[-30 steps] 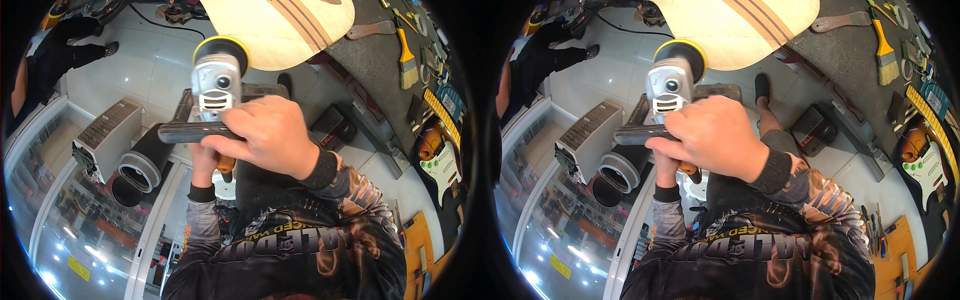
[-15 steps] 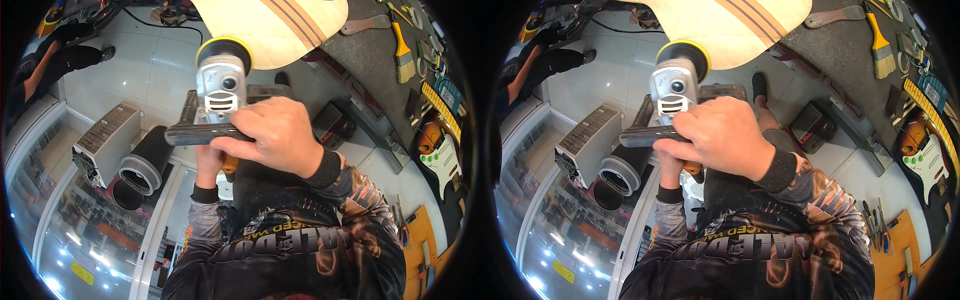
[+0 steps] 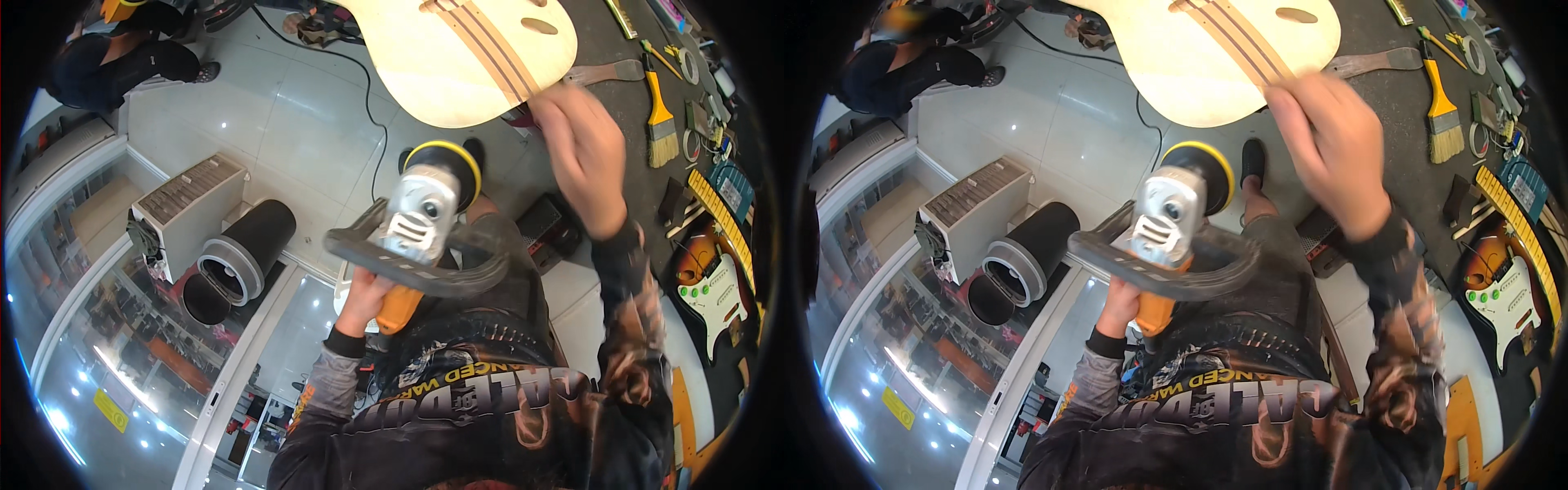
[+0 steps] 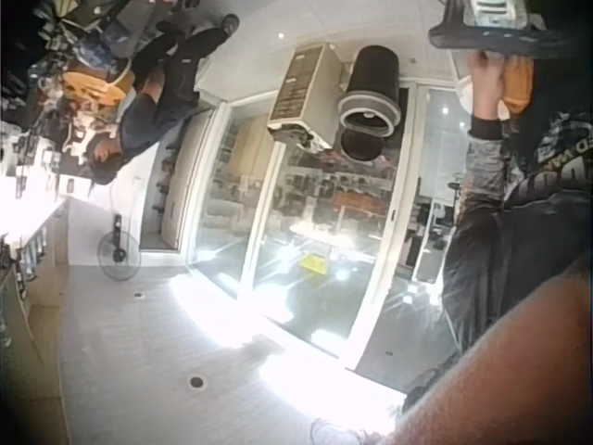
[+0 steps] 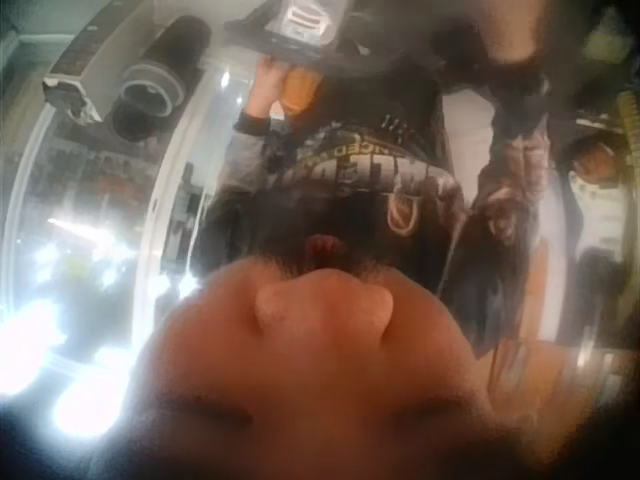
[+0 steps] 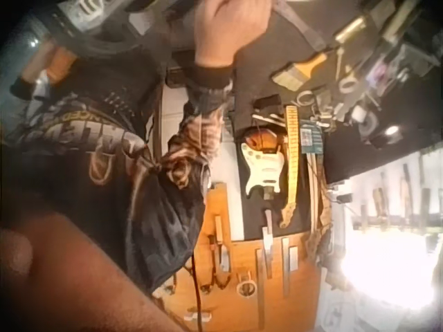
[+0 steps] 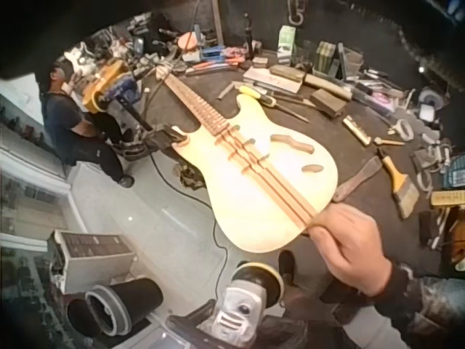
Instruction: The person uses a power sander to smooth the surface of a wooden guitar body. They move the sander across different sections of the body and neck area, then stop to wipe the surface with their hand and a small brush.
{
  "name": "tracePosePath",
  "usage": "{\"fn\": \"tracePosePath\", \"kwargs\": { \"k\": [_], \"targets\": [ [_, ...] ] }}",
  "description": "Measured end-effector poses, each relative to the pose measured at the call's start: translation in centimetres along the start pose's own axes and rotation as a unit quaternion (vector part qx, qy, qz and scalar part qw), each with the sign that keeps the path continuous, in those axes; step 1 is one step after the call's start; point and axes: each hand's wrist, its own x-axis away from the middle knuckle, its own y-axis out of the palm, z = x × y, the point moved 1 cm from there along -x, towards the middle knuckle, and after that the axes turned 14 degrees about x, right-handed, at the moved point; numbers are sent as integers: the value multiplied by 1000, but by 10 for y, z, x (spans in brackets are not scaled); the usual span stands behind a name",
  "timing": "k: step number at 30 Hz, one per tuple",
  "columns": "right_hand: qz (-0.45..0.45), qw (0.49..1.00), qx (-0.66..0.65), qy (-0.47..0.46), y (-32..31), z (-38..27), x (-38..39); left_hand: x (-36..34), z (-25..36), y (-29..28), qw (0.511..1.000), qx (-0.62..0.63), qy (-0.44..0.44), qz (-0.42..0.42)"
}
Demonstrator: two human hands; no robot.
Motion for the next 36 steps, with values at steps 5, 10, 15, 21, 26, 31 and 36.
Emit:
{"fn": "tracePosePath", "kwargs": {
  "k": [5,10,15,21,26,31,36],
  "targets": [
    [29,953,280,-116,103,27,-24,26,6,-73,995,81,-52,42],
    [-39,969,158,-185,188,-34,42,36,41,-126,992,105,-47,45],
    [-175,917,60,-353,198,-48,122,49,79,-177,993,104,-47,31],
    [106,950,289,-50,137,11,7,53,102,-207,994,93,-62,0],
    [39,960,274,-38,204,-56,11,46,103,-217,994,93,-56,-8],
    [-55,952,92,-286,227,-92,76,31,100,-213,994,93,-54,-25],
    [123,946,300,-18,167,-61,-10,34,107,-205,994,87,-49,-39]
  ]
}}
